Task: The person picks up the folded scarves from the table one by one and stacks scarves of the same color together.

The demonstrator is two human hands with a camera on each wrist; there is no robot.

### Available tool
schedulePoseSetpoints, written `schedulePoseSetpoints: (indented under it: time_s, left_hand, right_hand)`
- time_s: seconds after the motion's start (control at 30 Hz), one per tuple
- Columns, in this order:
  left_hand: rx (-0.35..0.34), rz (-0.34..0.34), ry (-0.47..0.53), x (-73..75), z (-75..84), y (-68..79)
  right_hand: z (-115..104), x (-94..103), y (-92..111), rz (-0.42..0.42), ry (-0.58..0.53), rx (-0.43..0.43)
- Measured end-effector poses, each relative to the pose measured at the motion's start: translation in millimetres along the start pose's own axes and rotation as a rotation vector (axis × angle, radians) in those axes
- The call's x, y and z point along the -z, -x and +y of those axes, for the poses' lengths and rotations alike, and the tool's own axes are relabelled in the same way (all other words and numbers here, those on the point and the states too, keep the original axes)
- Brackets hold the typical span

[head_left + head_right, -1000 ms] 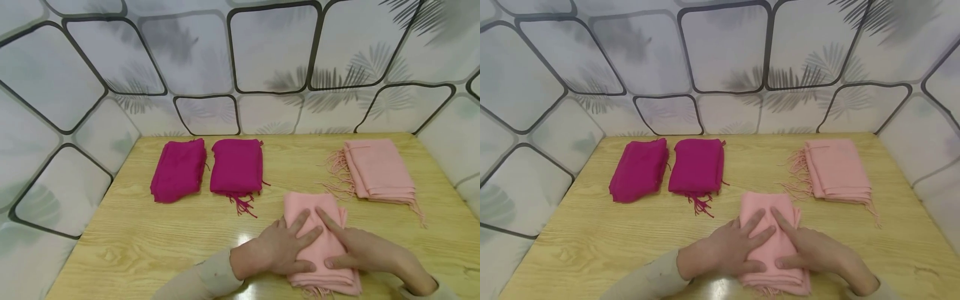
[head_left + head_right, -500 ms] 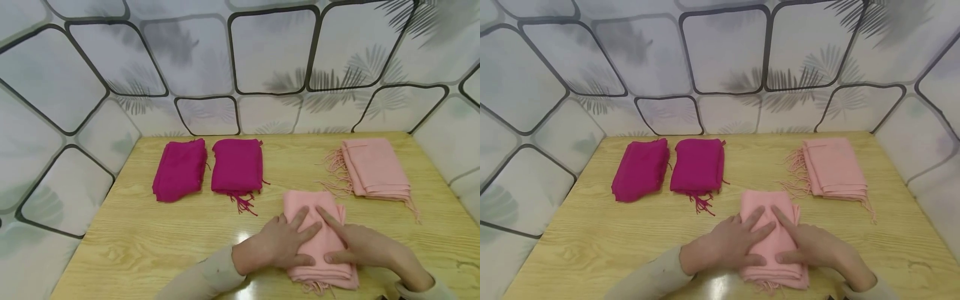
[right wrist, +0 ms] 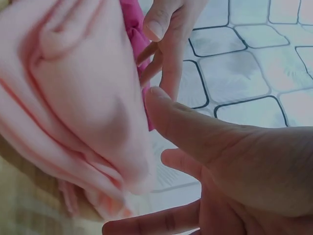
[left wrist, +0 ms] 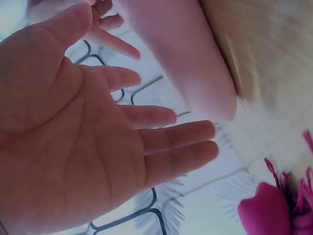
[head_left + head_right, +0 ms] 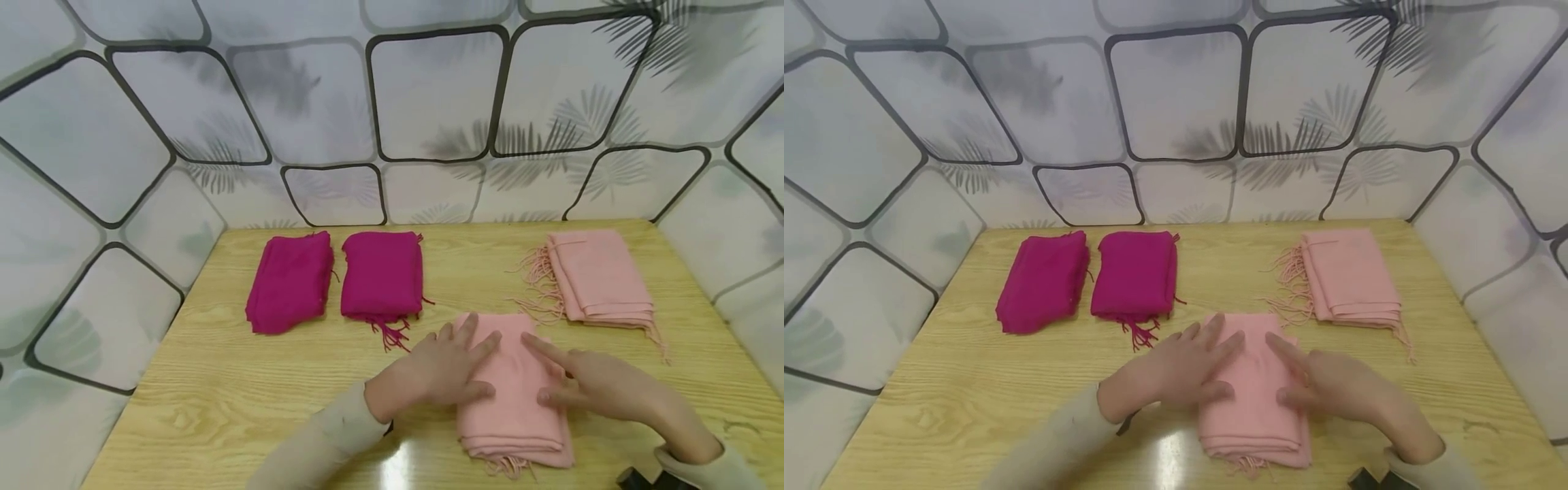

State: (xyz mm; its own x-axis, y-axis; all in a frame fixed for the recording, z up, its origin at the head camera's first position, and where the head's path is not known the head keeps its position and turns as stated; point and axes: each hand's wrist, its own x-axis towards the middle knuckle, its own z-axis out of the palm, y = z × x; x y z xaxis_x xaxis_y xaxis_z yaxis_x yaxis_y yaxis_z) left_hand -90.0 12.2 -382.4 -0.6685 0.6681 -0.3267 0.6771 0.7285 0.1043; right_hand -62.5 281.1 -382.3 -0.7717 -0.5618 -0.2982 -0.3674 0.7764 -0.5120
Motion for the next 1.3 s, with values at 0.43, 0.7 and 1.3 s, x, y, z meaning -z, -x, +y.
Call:
schedulePoseSetpoints:
  time_s: [0.43, 0.7, 1.3]
  left_hand:
    - [-0.02, 0.053, -0.017, 25.6, -15.6, -27.2]
    - [-0.057, 0.083, -0.005, 33.5, -15.9, -40.1]
    - [-0.149, 0.175, 0.081, 41.2, -1.5, -94.6]
  right_hand:
    - [10.0, 25.6, 2.8, 0.126, 0.073, 0.04]
    - [14.9, 38.8, 5.8, 0.187, 0.04, 0.02]
    - [87.6, 64.3, -8.2, 0.397, 0.056, -0.014]
